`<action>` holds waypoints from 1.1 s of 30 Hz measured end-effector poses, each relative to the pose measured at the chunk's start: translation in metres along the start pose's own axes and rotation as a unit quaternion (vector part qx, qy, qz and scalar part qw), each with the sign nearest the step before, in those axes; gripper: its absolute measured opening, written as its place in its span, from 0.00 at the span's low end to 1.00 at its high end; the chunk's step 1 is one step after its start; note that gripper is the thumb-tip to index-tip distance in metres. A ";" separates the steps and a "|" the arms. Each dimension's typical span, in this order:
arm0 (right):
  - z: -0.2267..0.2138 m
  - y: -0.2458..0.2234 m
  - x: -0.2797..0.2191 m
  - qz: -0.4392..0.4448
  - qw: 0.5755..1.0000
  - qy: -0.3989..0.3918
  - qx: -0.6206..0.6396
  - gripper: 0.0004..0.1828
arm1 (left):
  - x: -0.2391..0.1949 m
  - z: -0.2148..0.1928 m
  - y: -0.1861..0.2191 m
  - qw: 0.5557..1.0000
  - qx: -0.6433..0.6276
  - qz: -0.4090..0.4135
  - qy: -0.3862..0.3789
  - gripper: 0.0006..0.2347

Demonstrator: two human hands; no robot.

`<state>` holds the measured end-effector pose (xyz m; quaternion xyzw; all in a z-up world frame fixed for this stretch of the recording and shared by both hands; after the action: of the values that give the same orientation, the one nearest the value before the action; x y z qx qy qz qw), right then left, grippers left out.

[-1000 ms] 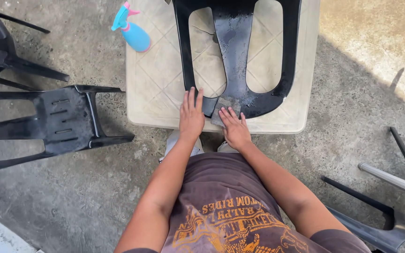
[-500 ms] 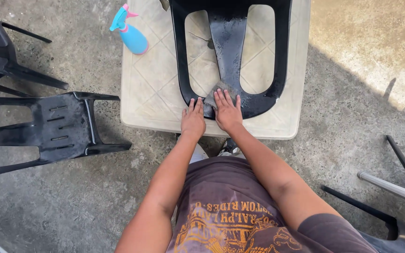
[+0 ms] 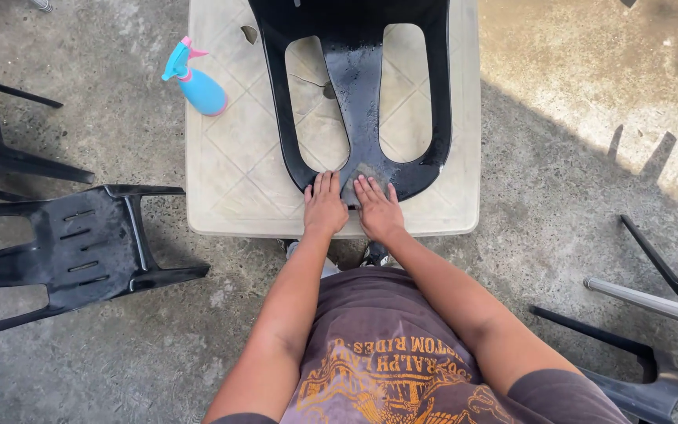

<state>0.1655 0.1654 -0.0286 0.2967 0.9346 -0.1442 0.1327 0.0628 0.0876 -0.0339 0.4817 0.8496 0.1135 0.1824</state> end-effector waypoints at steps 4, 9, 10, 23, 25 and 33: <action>0.001 0.010 0.002 0.029 0.999 0.012 0.012 0.35 | 0.014 -0.017 0.005 0.998 0.030 -0.029 -0.047 0.35; 0.017 0.013 -0.033 -0.021 0.999 -0.027 -0.038 0.36 | 0.012 -0.011 0.014 0.992 -0.005 -0.088 -0.090 0.40; 0.013 0.018 -0.028 -0.020 0.999 -0.028 -0.039 0.36 | 0.014 -0.009 0.016 0.992 -0.005 -0.087 -0.091 0.40; 0.000 0.042 -0.042 -0.044 0.998 -0.016 -0.029 0.37 | -0.008 -0.020 -0.001 0.990 -0.005 -0.109 -0.088 0.38; 0.004 0.044 -0.048 -0.082 0.994 -0.048 -0.057 0.38 | -0.011 -0.017 -0.008 0.991 -0.011 -0.115 -0.070 0.37; 0.002 0.061 -0.029 -0.016 0.999 0.032 0.000 0.36 | -0.013 -0.021 -0.001 0.991 -0.001 -0.113 -0.072 0.32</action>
<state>0.2247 0.1976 -0.0323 0.2857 0.9432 -0.1366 0.1008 0.0592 0.0757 -0.0122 0.3890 0.8834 0.0578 0.2548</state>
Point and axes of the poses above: each hand's wrist, its own x-axis towards the middle knuckle, its own z-axis out of the palm, y = z × x, the point moved 7 cm from there along x, towards the middle knuckle, and after that the axes turned 11 degrees about z, right-handed, at the moved point
